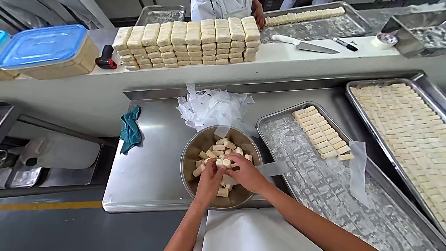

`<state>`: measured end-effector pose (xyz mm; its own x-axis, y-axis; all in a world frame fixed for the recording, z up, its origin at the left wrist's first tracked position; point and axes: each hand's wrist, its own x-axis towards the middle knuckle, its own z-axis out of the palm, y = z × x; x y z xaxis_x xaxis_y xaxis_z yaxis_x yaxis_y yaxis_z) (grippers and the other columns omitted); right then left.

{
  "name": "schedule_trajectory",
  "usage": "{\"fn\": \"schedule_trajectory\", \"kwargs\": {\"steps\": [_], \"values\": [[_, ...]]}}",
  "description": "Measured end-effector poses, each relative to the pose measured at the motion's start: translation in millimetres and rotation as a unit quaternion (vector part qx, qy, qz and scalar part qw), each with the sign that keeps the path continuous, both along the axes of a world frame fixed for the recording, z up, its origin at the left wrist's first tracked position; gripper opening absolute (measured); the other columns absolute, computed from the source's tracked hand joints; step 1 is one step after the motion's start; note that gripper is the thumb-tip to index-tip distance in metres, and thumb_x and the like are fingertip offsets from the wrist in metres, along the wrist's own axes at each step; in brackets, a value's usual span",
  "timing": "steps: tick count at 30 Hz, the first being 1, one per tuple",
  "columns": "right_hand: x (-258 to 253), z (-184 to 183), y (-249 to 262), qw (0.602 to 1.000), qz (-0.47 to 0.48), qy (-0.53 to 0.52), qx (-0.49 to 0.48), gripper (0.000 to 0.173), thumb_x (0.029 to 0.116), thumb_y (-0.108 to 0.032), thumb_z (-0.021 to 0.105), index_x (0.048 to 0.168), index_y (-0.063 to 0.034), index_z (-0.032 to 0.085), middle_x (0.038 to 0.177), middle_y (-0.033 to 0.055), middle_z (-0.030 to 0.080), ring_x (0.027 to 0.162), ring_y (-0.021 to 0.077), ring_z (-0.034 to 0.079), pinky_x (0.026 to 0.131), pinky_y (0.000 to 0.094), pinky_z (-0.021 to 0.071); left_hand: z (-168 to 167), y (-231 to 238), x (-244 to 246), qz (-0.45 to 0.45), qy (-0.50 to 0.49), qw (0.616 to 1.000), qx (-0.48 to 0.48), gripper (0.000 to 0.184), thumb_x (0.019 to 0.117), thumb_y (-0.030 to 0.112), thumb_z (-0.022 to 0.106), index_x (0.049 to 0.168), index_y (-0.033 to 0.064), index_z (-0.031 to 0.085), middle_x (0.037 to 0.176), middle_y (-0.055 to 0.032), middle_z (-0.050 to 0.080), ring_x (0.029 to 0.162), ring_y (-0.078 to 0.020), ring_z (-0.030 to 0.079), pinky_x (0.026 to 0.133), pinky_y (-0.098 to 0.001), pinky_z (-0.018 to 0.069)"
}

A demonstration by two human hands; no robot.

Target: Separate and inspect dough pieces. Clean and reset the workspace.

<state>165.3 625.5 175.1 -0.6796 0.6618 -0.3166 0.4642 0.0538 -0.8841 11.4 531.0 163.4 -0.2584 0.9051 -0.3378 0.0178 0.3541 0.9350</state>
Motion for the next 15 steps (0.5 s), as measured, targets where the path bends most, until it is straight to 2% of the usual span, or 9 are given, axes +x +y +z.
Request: {"fn": "schedule_trajectory", "kwargs": {"steps": [2,4,6,9,12,14,15], "values": [[-1,3,1,1.0,0.006,0.001,-0.015,0.039,0.0996,-0.023,0.068,0.133,-0.0043,0.061,0.13,0.0128,0.062,0.11,0.019,0.066,0.096,0.0368,0.0567,1,-2,-4,-0.016,-0.007,1.0,-0.003,0.04,0.1057,0.02,0.054,0.141,0.0021,0.048,0.11,-0.0113,0.071,0.102,-0.0167,0.07,0.095,-0.0372,0.056],[0,3,4,0.999,0.027,0.007,-0.042,0.037,0.1014,-0.019,0.065,0.134,-0.0027,0.06,0.128,0.0138,0.064,0.111,0.019,0.067,0.098,0.0365,0.0558,1,-2,-10,-0.037,-0.019,0.999,-0.001,0.049,0.1051,0.019,0.056,0.15,0.0049,0.043,0.115,-0.0127,0.071,0.104,-0.0179,0.07,0.096,-0.0381,0.0558],[-1,2,4,0.998,0.03,0.008,-0.045,0.037,0.1021,-0.016,0.063,0.136,-0.0016,0.058,0.126,0.0149,0.066,0.111,0.0199,0.067,0.099,0.0376,0.0555,-2,0,-14,-0.047,-0.004,0.999,0.01,0.042,0.1033,0.016,0.06,0.143,0.0043,0.054,0.116,-0.0115,0.071,0.104,-0.0171,0.07,0.096,-0.0372,0.0565],[-5,0,-3,0.999,0.014,-0.03,0.035,0.038,0.1033,-0.019,0.061,0.137,-0.0024,0.058,0.127,0.0157,0.064,0.112,0.0237,0.066,0.099,0.0418,0.0549,-2,4,-15,-0.024,0.068,0.997,0.004,0.028,0.1003,0.019,0.066,0.126,0.0065,0.067,0.101,-0.0059,0.074,0.089,-0.0137,0.072,0.085,-0.0359,0.0595],[-6,0,-12,0.993,-0.017,-0.046,0.11,0.038,0.1034,-0.023,0.061,0.135,-0.0026,0.059,0.126,0.0157,0.063,0.11,0.0246,0.067,0.097,0.0419,0.0561,4,6,-13,0.012,0.122,0.992,-0.002,0.028,0.0962,0.024,0.073,0.119,0.0071,0.069,0.088,-0.0027,0.074,0.076,-0.0118,0.07,0.075,-0.035,0.0599],[-3,5,-11,0.994,-0.067,0.0,0.084,0.038,0.099,-0.023,0.066,0.13,-0.0029,0.061,0.121,0.0134,0.065,0.106,0.0216,0.068,0.093,0.0402,0.0576,7,9,-14,0.034,0.122,0.992,0.003,0.029,0.0956,0.026,0.074,0.118,0.0074,0.069,0.086,-0.0024,0.073,0.073,-0.0117,0.069,0.072,-0.0342,0.0591],[-1,9,-10,0.994,-0.091,0.03,0.05,0.036,0.0958,-0.018,0.066,0.128,-0.0036,0.062,0.117,0.0119,0.066,0.102,0.0201,0.068,0.089,0.0396,0.0579,8,10,-14,0.037,0.109,0.993,0.006,0.029,0.0967,0.025,0.072,0.119,0.0071,0.068,0.089,-0.0033,0.073,0.077,-0.0126,0.07,0.074,-0.0346,0.0595]]}}
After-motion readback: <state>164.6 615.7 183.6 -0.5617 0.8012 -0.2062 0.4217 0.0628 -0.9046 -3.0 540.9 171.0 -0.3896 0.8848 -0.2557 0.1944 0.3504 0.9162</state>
